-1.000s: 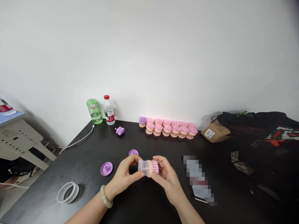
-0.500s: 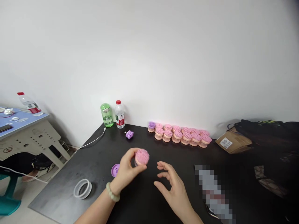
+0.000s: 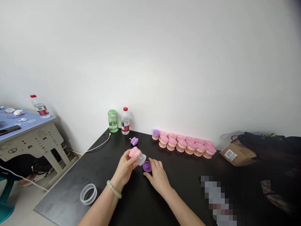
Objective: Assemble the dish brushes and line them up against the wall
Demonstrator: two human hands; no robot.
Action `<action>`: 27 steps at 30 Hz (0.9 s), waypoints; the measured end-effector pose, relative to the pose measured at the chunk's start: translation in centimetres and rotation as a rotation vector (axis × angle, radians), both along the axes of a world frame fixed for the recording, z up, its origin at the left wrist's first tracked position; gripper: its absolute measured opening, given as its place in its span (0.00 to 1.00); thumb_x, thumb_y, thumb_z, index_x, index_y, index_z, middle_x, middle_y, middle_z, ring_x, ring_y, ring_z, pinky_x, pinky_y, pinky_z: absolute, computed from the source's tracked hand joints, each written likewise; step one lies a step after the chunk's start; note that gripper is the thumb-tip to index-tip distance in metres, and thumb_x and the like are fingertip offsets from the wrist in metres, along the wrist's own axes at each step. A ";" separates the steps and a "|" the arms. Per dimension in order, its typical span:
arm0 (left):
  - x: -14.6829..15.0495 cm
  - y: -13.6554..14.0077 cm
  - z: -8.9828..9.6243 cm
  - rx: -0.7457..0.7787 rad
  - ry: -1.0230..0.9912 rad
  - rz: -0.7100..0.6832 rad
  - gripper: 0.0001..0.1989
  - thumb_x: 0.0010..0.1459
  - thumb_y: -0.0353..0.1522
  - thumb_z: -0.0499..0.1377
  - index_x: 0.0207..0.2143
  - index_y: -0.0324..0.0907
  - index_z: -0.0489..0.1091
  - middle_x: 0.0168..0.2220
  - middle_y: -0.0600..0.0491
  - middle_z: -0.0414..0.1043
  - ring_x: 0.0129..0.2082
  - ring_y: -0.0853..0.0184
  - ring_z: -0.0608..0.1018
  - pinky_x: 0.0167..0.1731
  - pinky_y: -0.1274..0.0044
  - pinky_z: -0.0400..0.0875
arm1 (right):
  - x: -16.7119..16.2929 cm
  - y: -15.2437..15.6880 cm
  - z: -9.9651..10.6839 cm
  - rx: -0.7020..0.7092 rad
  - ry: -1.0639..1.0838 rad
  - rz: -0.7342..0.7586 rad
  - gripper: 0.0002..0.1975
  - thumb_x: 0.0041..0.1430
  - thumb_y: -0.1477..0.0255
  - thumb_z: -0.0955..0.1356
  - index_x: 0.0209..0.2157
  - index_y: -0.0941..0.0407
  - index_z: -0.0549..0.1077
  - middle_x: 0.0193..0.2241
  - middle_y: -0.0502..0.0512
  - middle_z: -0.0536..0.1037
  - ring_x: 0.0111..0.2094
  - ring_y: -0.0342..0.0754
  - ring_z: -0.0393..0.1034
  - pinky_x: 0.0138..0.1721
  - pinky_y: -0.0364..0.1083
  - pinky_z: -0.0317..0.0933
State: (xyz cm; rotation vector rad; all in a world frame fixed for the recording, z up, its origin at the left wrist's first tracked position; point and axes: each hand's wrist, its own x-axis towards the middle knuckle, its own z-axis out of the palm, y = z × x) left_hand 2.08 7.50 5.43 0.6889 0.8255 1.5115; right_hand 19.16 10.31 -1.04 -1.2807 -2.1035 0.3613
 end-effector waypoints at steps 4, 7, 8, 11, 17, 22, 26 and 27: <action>0.2 0.1 -0.5 -0.059 -0.060 -0.078 0.23 0.45 0.40 0.74 0.39 0.39 0.72 0.41 0.47 0.77 0.40 0.61 0.81 0.44 0.68 0.75 | 0.2 -0.3 0.7 0.001 0.018 0.036 0.18 0.51 0.80 0.71 0.45 0.56 0.74 0.42 0.60 0.77 0.46 0.61 0.72 0.48 0.59 0.70; 0.9 -0.2 -0.9 -0.095 -0.081 -0.139 0.24 0.41 0.37 0.76 0.38 0.39 0.71 0.40 0.48 0.77 0.40 0.61 0.80 0.46 0.67 0.74 | 1.6 -1.6 1.5 -0.026 0.051 0.045 0.22 0.51 0.82 0.69 0.49 0.55 0.71 0.46 0.59 0.76 0.47 0.57 0.73 0.50 0.55 0.70; 1.2 -0.3 -1.0 -0.104 -0.082 -0.156 0.24 0.40 0.35 0.76 0.38 0.39 0.71 0.39 0.49 0.76 0.39 0.62 0.80 0.45 0.68 0.73 | 2.2 -2.1 1.8 -0.040 0.074 0.049 0.25 0.51 0.82 0.68 0.52 0.55 0.70 0.48 0.59 0.75 0.48 0.56 0.73 0.51 0.54 0.70; 2.4 -1.1 -1.3 -0.118 -0.062 -0.214 0.25 0.37 0.30 0.77 0.38 0.40 0.71 0.36 0.53 0.75 0.36 0.66 0.79 0.41 0.74 0.72 | 3.9 -4.0 2.5 -0.072 0.172 0.044 0.30 0.51 0.81 0.67 0.56 0.53 0.66 0.51 0.58 0.74 0.52 0.56 0.71 0.54 0.56 0.67; 4.0 -2.2 -1.5 -0.101 -0.044 -0.379 0.24 0.41 0.30 0.76 0.40 0.40 0.72 0.37 0.52 0.74 0.37 0.67 0.77 0.42 0.75 0.71 | 5.5 -6.2 2.8 -0.121 0.355 -0.034 0.30 0.51 0.76 0.70 0.57 0.52 0.64 0.48 0.57 0.76 0.48 0.55 0.74 0.52 0.57 0.69; 4.0 -2.2 -1.5 -0.128 -0.081 -0.423 0.21 0.43 0.31 0.75 0.38 0.40 0.72 0.36 0.52 0.73 0.37 0.66 0.78 0.44 0.72 0.72 | 5.6 -6.4 2.4 -0.121 0.486 -0.065 0.29 0.52 0.74 0.71 0.56 0.52 0.65 0.47 0.57 0.78 0.46 0.54 0.76 0.51 0.57 0.71; 4.2 -2.3 -1.8 -0.125 -0.061 -0.445 0.23 0.42 0.31 0.76 0.39 0.40 0.71 0.38 0.52 0.73 0.40 0.63 0.78 0.46 0.67 0.72 | 5.8 -6.3 2.1 -0.089 0.474 -0.009 0.25 0.56 0.73 0.69 0.56 0.52 0.66 0.48 0.58 0.76 0.47 0.54 0.76 0.50 0.55 0.72; 4.3 -2.4 -1.8 -0.121 -0.056 -0.443 0.23 0.41 0.31 0.76 0.39 0.40 0.70 0.38 0.52 0.73 0.40 0.62 0.78 0.46 0.66 0.72 | 5.9 -6.3 2.1 -0.078 0.452 -0.006 0.24 0.57 0.72 0.69 0.56 0.52 0.66 0.49 0.59 0.75 0.47 0.54 0.76 0.50 0.54 0.72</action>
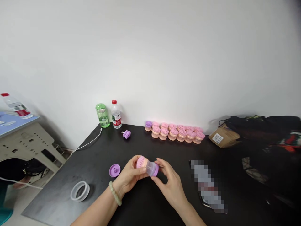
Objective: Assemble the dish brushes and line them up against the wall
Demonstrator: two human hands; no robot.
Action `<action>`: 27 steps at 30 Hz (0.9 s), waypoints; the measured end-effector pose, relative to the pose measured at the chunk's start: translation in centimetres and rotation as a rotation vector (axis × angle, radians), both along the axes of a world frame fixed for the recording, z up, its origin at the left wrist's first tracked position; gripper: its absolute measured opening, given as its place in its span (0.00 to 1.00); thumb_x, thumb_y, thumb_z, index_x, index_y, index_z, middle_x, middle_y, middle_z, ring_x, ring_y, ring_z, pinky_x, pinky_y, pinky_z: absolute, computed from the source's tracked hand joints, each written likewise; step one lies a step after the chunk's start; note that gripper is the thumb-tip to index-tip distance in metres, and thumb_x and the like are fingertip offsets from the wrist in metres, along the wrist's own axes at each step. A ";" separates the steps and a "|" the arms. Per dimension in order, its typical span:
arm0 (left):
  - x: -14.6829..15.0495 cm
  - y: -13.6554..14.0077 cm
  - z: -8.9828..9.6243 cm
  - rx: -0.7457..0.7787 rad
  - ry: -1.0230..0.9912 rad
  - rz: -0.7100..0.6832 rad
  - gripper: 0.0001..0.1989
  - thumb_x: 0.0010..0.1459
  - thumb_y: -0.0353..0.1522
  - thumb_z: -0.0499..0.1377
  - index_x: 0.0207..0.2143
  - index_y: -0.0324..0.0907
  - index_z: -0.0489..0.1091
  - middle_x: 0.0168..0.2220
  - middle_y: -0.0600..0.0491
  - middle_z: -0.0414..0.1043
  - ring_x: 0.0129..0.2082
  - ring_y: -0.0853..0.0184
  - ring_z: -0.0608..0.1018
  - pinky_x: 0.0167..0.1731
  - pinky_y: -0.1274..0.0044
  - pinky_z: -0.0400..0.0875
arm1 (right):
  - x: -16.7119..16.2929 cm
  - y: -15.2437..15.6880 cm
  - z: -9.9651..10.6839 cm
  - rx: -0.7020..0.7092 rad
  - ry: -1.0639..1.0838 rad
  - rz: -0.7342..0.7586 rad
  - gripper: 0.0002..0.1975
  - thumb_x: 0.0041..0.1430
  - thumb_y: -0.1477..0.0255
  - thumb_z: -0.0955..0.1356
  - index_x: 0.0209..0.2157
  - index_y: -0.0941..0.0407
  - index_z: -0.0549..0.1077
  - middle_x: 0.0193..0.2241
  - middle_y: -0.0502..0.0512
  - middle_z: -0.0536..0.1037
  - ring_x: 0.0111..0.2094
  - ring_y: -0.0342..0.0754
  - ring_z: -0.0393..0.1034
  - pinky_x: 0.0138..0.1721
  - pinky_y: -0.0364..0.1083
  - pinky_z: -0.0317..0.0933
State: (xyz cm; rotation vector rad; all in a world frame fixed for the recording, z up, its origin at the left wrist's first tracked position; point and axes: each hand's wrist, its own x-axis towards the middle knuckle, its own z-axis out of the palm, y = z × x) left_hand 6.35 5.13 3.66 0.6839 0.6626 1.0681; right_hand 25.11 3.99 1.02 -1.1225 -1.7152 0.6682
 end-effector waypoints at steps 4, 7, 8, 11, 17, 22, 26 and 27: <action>-0.5 0.4 0.2 0.101 0.139 0.080 0.22 0.44 0.33 0.73 0.40 0.42 0.68 0.37 0.53 0.70 0.38 0.64 0.76 0.43 0.68 0.72 | 0.5 0.3 -0.3 0.008 -0.124 -0.046 0.21 0.58 0.72 0.67 0.54 0.51 0.67 0.50 0.59 0.73 0.48 0.55 0.74 0.49 0.56 0.72; -1.8 1.2 0.3 0.343 0.587 0.216 0.22 0.48 0.31 0.68 0.45 0.43 0.66 0.39 0.52 0.69 0.40 0.63 0.75 0.43 0.69 0.70 | 0.7 0.6 -0.6 -0.008 -0.195 -0.060 0.20 0.58 0.70 0.65 0.53 0.50 0.68 0.50 0.58 0.72 0.49 0.57 0.73 0.49 0.58 0.72; -2.2 1.4 0.2 0.409 0.729 0.252 0.22 0.46 0.28 0.67 0.45 0.43 0.67 0.41 0.52 0.69 0.42 0.61 0.74 0.45 0.68 0.68 | 0.7 0.7 -0.8 -0.012 -0.209 -0.053 0.20 0.58 0.70 0.65 0.53 0.49 0.68 0.50 0.58 0.72 0.49 0.57 0.73 0.49 0.58 0.72; -3.0 1.8 -0.2 0.476 0.943 0.289 0.25 0.40 0.21 0.66 0.43 0.44 0.70 0.44 0.52 0.67 0.46 0.58 0.71 0.51 0.66 0.64 | 0.7 0.6 -1.4 -0.010 -0.239 -0.020 0.20 0.58 0.70 0.64 0.53 0.48 0.68 0.51 0.57 0.71 0.49 0.56 0.73 0.48 0.57 0.72; -2.3 1.8 -1.3 0.517 1.170 0.213 0.31 0.42 0.20 0.67 0.50 0.43 0.69 0.49 0.47 0.68 0.50 0.54 0.72 0.52 0.64 0.65 | 0.6 0.8 -3.3 0.048 -0.288 0.017 0.21 0.59 0.70 0.63 0.54 0.49 0.67 0.50 0.59 0.69 0.48 0.57 0.73 0.45 0.54 0.73; -3.8 1.2 0.6 0.530 1.282 0.167 0.47 0.39 0.23 0.72 0.62 0.43 0.60 0.56 0.44 0.65 0.57 0.51 0.69 0.57 0.63 0.65 | 1.0 1.7 -4.2 0.068 -0.397 0.015 0.21 0.58 0.72 0.61 0.54 0.52 0.66 0.49 0.60 0.70 0.49 0.57 0.73 0.46 0.53 0.72; -7.1 -1.2 4.0 0.525 1.393 0.196 0.32 0.50 0.29 0.67 0.58 0.47 0.65 0.57 0.46 0.65 0.56 0.53 0.69 0.56 0.63 0.64 | 1.7 2.1 -4.8 0.084 -0.493 -0.003 0.21 0.59 0.73 0.60 0.55 0.54 0.64 0.49 0.62 0.72 0.52 0.60 0.71 0.46 0.55 0.72; -8.1 -2.1 4.7 0.505 1.452 0.221 0.29 0.52 0.29 0.65 0.57 0.46 0.66 0.57 0.45 0.66 0.57 0.52 0.69 0.57 0.62 0.62 | 1.9 2.1 -5.0 0.093 -0.508 -0.008 0.22 0.59 0.73 0.60 0.56 0.55 0.63 0.49 0.62 0.73 0.52 0.60 0.70 0.46 0.56 0.72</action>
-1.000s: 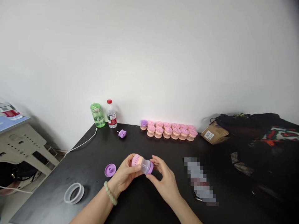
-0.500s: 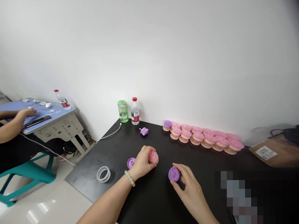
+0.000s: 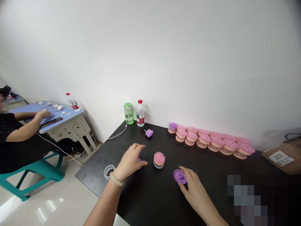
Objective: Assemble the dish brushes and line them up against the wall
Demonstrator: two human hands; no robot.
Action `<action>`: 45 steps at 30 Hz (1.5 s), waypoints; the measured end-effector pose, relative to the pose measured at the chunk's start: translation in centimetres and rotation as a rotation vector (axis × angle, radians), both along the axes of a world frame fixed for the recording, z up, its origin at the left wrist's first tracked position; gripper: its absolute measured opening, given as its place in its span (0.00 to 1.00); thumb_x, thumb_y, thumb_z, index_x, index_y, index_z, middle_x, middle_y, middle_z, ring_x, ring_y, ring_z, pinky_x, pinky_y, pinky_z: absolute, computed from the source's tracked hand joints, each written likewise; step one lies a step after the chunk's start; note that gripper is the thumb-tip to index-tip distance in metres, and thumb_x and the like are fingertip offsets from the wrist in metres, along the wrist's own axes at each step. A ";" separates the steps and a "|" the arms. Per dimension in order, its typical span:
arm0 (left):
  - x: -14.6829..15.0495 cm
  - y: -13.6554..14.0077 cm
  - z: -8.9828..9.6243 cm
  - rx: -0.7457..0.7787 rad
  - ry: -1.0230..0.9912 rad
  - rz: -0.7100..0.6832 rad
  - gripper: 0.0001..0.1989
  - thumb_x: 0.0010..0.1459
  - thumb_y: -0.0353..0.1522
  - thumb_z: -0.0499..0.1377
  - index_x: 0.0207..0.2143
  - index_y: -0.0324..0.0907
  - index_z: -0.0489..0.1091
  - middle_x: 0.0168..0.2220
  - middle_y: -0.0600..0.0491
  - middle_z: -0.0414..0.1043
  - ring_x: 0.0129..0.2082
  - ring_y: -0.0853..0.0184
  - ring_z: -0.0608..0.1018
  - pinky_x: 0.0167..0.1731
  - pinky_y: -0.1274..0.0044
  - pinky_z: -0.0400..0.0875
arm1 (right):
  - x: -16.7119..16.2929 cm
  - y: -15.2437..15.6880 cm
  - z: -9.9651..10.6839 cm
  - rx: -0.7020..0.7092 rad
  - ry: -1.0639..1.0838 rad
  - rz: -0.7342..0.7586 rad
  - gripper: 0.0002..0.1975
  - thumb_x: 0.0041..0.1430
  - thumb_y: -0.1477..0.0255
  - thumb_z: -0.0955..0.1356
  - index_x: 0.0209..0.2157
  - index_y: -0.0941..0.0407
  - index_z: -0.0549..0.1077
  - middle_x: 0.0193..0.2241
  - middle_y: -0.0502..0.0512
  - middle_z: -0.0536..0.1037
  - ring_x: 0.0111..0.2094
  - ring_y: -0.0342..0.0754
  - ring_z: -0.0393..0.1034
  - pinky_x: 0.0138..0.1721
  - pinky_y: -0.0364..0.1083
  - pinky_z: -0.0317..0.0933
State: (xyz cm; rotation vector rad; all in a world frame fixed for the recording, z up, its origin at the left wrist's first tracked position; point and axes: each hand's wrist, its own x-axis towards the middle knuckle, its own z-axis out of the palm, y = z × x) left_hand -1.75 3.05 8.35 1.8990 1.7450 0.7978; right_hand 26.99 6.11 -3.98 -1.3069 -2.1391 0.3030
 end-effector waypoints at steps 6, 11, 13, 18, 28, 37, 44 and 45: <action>-5.9 -6.0 0.2 -0.285 0.527 0.336 0.26 0.47 0.31 0.66 0.50 0.47 0.68 0.51 0.48 0.70 0.51 0.52 0.73 0.42 0.67 0.69 | 0.0 -0.4 0.4 0.076 -0.011 -0.009 0.24 0.61 0.69 0.63 0.59 0.53 0.61 0.53 0.63 0.72 0.54 0.63 0.68 0.49 0.59 0.70; -7.8 -8.6 -2.2 -0.326 0.373 0.354 0.16 0.51 0.27 0.59 0.44 0.46 0.68 0.42 0.52 0.72 0.43 0.59 0.77 0.36 0.74 0.69 | -0.4 -0.8 1.6 0.100 0.028 0.010 0.23 0.62 0.69 0.65 0.58 0.53 0.63 0.53 0.63 0.72 0.54 0.63 0.67 0.50 0.60 0.70; -6.7 -8.7 -2.4 -0.244 0.257 0.283 0.18 0.54 0.28 0.58 0.49 0.48 0.68 0.44 0.51 0.71 0.43 0.60 0.77 0.38 0.73 0.70 | -0.6 -0.9 2.1 0.112 0.048 0.032 0.21 0.63 0.70 0.65 0.57 0.53 0.64 0.52 0.62 0.73 0.55 0.62 0.67 0.51 0.60 0.70; -0.9 -6.9 -1.8 -0.125 -0.046 -0.147 0.33 0.53 0.25 0.59 0.60 0.54 0.59 0.53 0.52 0.68 0.49 0.61 0.73 0.51 0.70 0.67 | -1.2 -1.5 3.5 0.158 0.126 0.112 0.17 0.66 0.71 0.64 0.56 0.52 0.66 0.51 0.61 0.74 0.56 0.60 0.66 0.53 0.59 0.69; 6.4 -1.7 -4.8 -0.072 -0.059 -0.253 0.23 0.46 0.22 0.68 0.43 0.44 0.66 0.43 0.53 0.72 0.42 0.61 0.75 0.42 0.69 0.71 | -1.0 -1.4 4.2 0.174 0.157 0.129 0.16 0.64 0.75 0.66 0.53 0.53 0.69 0.49 0.61 0.76 0.54 0.59 0.69 0.52 0.61 0.71; 5.8 -2.6 -6.6 0.104 0.033 -0.241 0.41 0.45 0.20 0.70 0.58 0.50 0.59 0.54 0.50 0.70 0.53 0.56 0.73 0.54 0.61 0.70 | -0.6 -1.3 4.1 0.168 0.156 0.106 0.14 0.65 0.74 0.65 0.51 0.53 0.71 0.48 0.61 0.77 0.54 0.59 0.69 0.52 0.60 0.71; 0.3 -2.3 -4.3 0.149 0.186 0.023 0.24 0.56 0.22 0.61 0.53 0.48 0.66 0.52 0.49 0.71 0.51 0.56 0.72 0.52 0.62 0.70 | -0.1 -1.0 4.1 0.160 0.156 0.081 0.13 0.65 0.72 0.64 0.50 0.53 0.72 0.47 0.60 0.77 0.54 0.59 0.69 0.52 0.60 0.70; -0.3 -2.1 -4.4 0.130 0.221 0.054 0.24 0.55 0.24 0.62 0.54 0.46 0.66 0.52 0.49 0.71 0.51 0.55 0.72 0.51 0.62 0.70 | -0.1 -1.0 4.1 0.153 0.152 0.072 0.13 0.65 0.73 0.64 0.50 0.53 0.72 0.47 0.60 0.77 0.54 0.59 0.69 0.52 0.60 0.70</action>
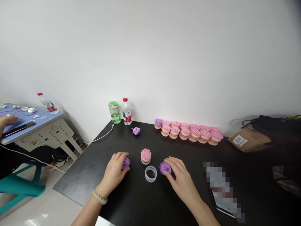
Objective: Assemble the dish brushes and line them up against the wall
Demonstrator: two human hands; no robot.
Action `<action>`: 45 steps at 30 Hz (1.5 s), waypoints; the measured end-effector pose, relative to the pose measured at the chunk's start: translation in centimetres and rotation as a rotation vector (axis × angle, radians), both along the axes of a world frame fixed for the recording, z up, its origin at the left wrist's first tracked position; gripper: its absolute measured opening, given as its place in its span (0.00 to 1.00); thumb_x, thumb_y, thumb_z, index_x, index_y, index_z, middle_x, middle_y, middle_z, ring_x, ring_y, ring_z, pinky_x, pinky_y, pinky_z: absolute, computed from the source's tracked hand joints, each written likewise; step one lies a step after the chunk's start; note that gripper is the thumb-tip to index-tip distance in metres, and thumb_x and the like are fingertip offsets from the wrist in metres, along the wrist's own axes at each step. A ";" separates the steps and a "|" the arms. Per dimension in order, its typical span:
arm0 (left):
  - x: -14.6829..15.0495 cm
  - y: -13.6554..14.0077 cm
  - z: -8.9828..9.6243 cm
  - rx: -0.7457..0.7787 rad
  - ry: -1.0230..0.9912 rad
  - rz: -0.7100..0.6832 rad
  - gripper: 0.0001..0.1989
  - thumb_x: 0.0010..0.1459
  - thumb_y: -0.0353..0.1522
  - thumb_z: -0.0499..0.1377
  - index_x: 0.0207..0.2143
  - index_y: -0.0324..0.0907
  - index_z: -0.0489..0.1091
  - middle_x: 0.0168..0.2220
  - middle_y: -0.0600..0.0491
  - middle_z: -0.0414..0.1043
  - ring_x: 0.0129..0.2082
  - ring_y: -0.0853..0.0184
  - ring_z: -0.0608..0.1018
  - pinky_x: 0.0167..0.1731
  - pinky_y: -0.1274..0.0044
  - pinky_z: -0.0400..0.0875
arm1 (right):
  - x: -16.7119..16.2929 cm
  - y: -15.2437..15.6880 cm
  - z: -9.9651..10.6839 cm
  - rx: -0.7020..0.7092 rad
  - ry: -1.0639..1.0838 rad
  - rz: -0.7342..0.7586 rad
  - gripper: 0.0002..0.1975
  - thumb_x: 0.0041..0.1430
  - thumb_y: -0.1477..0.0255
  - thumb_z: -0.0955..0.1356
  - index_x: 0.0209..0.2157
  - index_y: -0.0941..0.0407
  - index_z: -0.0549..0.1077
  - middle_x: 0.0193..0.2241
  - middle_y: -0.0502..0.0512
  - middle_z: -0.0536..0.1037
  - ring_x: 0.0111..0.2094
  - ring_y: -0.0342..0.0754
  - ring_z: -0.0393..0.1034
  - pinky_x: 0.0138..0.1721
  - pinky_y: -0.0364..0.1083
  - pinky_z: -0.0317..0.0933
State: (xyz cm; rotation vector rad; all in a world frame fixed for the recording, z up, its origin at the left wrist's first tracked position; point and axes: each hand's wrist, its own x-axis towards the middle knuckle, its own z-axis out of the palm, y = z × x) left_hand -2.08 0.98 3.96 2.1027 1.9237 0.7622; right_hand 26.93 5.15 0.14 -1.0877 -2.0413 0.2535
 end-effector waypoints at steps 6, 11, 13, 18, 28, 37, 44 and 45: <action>-0.7 0.7 -0.5 -0.112 0.023 -0.032 0.18 0.52 0.24 0.63 0.46 0.46 0.71 0.46 0.50 0.73 0.46 0.56 0.75 0.47 0.65 0.71 | 0.3 0.3 0.0 -0.017 0.004 -0.049 0.13 0.65 0.74 0.64 0.49 0.53 0.72 0.47 0.60 0.77 0.53 0.59 0.70 0.51 0.60 0.70; 0.6 0.2 0.9 -0.042 -0.229 -0.098 0.19 0.56 0.28 0.60 0.51 0.48 0.66 0.50 0.51 0.71 0.47 0.60 0.75 0.48 0.67 0.71 | 0.4 0.3 -0.1 -0.046 -0.001 -0.044 0.14 0.64 0.74 0.64 0.50 0.53 0.72 0.48 0.60 0.77 0.54 0.59 0.69 0.52 0.60 0.70; 1.2 0.2 1.6 -0.015 -0.261 -0.133 0.21 0.56 0.26 0.59 0.52 0.48 0.65 0.51 0.51 0.71 0.49 0.60 0.75 0.50 0.67 0.71 | 0.3 0.3 -0.1 -0.062 -0.009 -0.040 0.14 0.64 0.74 0.64 0.50 0.54 0.72 0.48 0.60 0.77 0.54 0.59 0.69 0.52 0.60 0.70; 2.1 0.4 2.0 -0.036 -0.187 -0.194 0.25 0.52 0.21 0.57 0.52 0.49 0.64 0.52 0.51 0.69 0.50 0.60 0.74 0.51 0.68 0.70 | -0.2 -0.2 0.4 -0.060 -0.021 0.046 0.16 0.62 0.76 0.66 0.51 0.54 0.71 0.48 0.61 0.76 0.54 0.59 0.69 0.53 0.61 0.70; 0.9 1.5 -1.0 -0.102 -0.009 -0.197 0.27 0.48 0.20 0.60 0.50 0.48 0.65 0.50 0.51 0.69 0.49 0.59 0.74 0.50 0.67 0.70 | -1.9 -1.7 1.5 -0.060 -0.100 0.254 0.19 0.57 0.83 0.68 0.49 0.53 0.72 0.47 0.59 0.77 0.54 0.59 0.70 0.52 0.57 0.73; -0.1 10.2 1.1 0.045 0.096 -0.099 0.35 0.47 0.15 0.53 0.58 0.45 0.63 0.49 0.47 0.65 0.53 0.57 0.70 0.54 0.65 0.68 | -1.1 -0.7 0.3 -0.017 -0.079 0.191 0.15 0.63 0.79 0.65 0.50 0.54 0.72 0.46 0.61 0.77 0.54 0.60 0.70 0.51 0.60 0.72; 0.7 18.5 1.0 0.041 0.077 -0.017 0.18 0.60 0.27 0.60 0.53 0.43 0.69 0.55 0.43 0.66 0.54 0.53 0.70 0.54 0.59 0.67 | -0.9 -0.5 -0.3 -0.004 -0.091 0.178 0.15 0.63 0.80 0.65 0.49 0.53 0.73 0.46 0.60 0.77 0.53 0.59 0.71 0.50 0.58 0.74; 0.8 19.0 0.8 0.030 0.057 -0.030 0.16 0.62 0.31 0.60 0.53 0.43 0.69 0.56 0.45 0.67 0.53 0.55 0.71 0.53 0.59 0.68 | -0.9 -0.5 -0.4 -0.003 -0.092 0.175 0.15 0.63 0.80 0.65 0.49 0.53 0.73 0.46 0.60 0.77 0.53 0.59 0.71 0.50 0.58 0.74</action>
